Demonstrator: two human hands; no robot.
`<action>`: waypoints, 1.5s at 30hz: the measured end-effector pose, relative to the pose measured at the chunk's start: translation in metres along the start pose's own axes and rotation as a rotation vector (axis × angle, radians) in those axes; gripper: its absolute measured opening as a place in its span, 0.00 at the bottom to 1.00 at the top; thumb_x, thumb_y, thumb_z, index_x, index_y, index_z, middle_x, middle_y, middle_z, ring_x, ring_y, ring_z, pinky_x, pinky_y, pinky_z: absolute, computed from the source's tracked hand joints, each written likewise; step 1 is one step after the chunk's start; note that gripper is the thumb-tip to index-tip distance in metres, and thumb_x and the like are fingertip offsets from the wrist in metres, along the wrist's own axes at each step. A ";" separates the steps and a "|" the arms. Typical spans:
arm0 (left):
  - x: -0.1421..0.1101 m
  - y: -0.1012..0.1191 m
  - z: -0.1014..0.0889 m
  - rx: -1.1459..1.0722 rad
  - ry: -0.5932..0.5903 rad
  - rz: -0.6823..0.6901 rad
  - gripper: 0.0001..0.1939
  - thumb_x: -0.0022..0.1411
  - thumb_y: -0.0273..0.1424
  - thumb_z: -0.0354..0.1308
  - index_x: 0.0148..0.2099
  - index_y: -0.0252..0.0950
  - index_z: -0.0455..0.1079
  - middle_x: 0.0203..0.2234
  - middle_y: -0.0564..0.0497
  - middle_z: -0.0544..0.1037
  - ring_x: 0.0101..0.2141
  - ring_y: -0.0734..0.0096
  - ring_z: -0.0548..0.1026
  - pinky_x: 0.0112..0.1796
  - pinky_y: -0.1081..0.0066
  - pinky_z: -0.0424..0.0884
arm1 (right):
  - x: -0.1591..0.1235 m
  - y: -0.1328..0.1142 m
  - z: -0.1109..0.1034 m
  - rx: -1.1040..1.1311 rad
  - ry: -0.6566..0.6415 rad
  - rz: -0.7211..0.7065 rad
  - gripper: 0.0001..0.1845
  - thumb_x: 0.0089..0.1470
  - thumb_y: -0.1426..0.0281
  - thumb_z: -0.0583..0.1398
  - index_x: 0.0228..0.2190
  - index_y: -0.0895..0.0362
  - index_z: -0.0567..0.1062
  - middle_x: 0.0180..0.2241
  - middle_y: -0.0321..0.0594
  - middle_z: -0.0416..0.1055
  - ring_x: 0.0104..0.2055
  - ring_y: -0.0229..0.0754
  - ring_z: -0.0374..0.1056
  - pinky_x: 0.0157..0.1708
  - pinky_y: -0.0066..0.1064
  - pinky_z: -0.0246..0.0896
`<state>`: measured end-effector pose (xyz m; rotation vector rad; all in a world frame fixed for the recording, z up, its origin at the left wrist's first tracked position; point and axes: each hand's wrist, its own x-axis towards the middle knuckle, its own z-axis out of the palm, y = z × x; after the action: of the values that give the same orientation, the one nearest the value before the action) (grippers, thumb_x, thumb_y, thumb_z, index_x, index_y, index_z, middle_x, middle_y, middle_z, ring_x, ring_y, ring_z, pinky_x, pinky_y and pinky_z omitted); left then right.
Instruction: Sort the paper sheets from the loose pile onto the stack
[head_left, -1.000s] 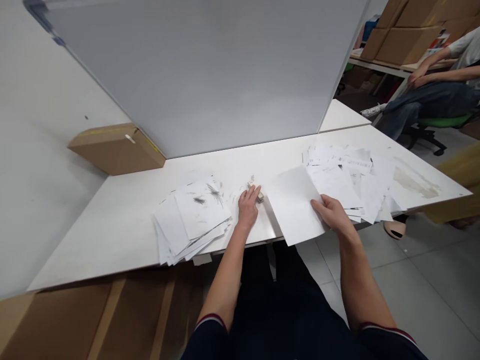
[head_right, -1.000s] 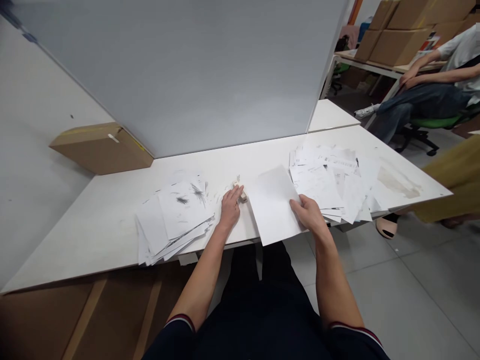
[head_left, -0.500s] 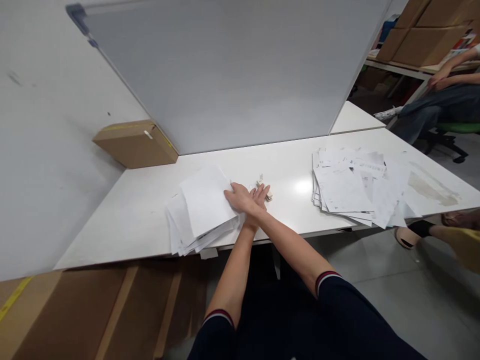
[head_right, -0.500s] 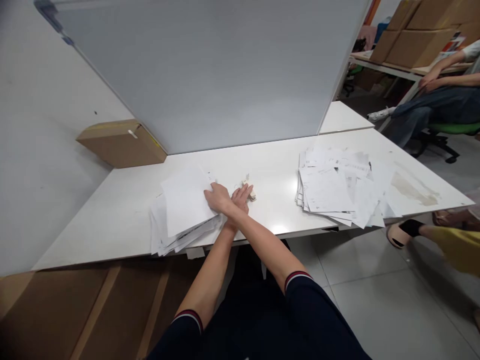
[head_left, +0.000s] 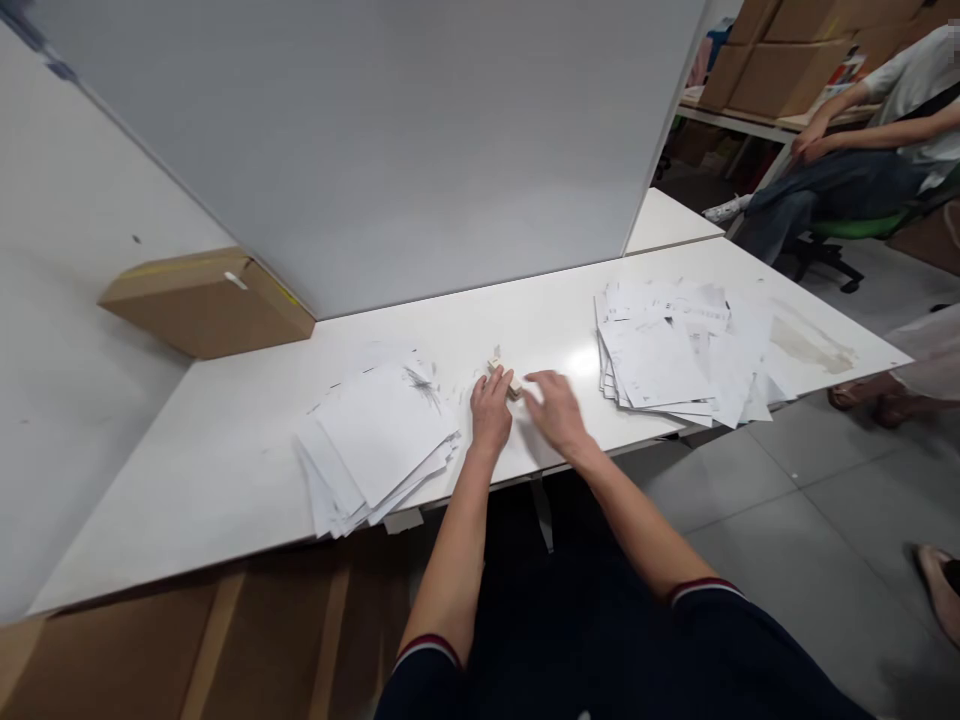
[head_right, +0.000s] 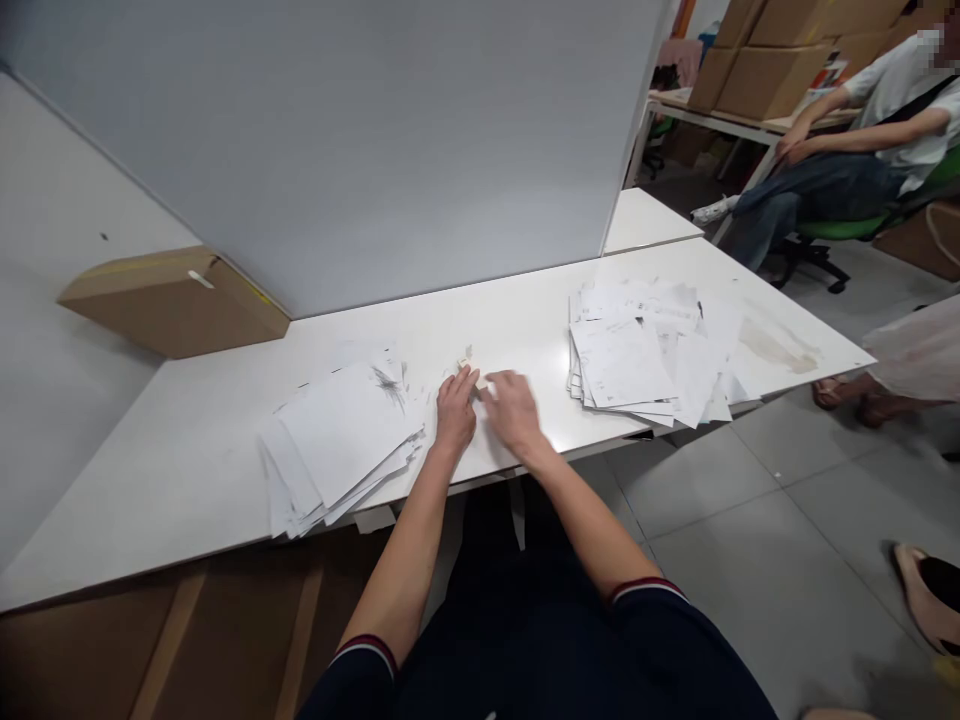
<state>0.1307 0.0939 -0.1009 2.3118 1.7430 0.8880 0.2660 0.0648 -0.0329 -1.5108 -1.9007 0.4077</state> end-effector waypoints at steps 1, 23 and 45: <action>0.000 0.000 0.001 -0.001 0.010 0.002 0.31 0.53 0.15 0.40 0.58 0.37 0.59 0.58 0.49 0.62 0.58 0.70 0.57 0.59 0.61 0.49 | -0.002 0.022 -0.013 -0.085 0.106 0.083 0.15 0.56 0.68 0.50 0.43 0.60 0.68 0.44 0.51 0.65 0.48 0.49 0.57 0.48 0.40 0.52; 0.000 -0.002 0.002 -0.144 0.133 0.012 0.29 0.52 0.15 0.41 0.54 0.36 0.64 0.54 0.46 0.67 0.55 0.69 0.62 0.57 0.60 0.52 | -0.008 0.110 -0.076 -0.641 0.048 0.404 0.12 0.55 0.74 0.48 0.34 0.64 0.70 0.27 0.49 0.69 0.28 0.43 0.63 0.26 0.31 0.48; -0.019 0.057 -0.044 -1.707 -0.059 -0.532 0.23 0.54 0.47 0.55 0.43 0.34 0.72 0.37 0.44 0.78 0.44 0.61 0.73 0.45 0.65 0.69 | -0.052 0.052 -0.049 0.930 0.328 0.476 0.14 0.45 0.59 0.62 0.30 0.56 0.69 0.20 0.31 0.66 0.22 0.34 0.60 0.24 0.26 0.57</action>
<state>0.1534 0.0464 -0.0477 0.6925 0.7103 1.2951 0.3427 0.0224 -0.0455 -1.2323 -0.8498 1.0133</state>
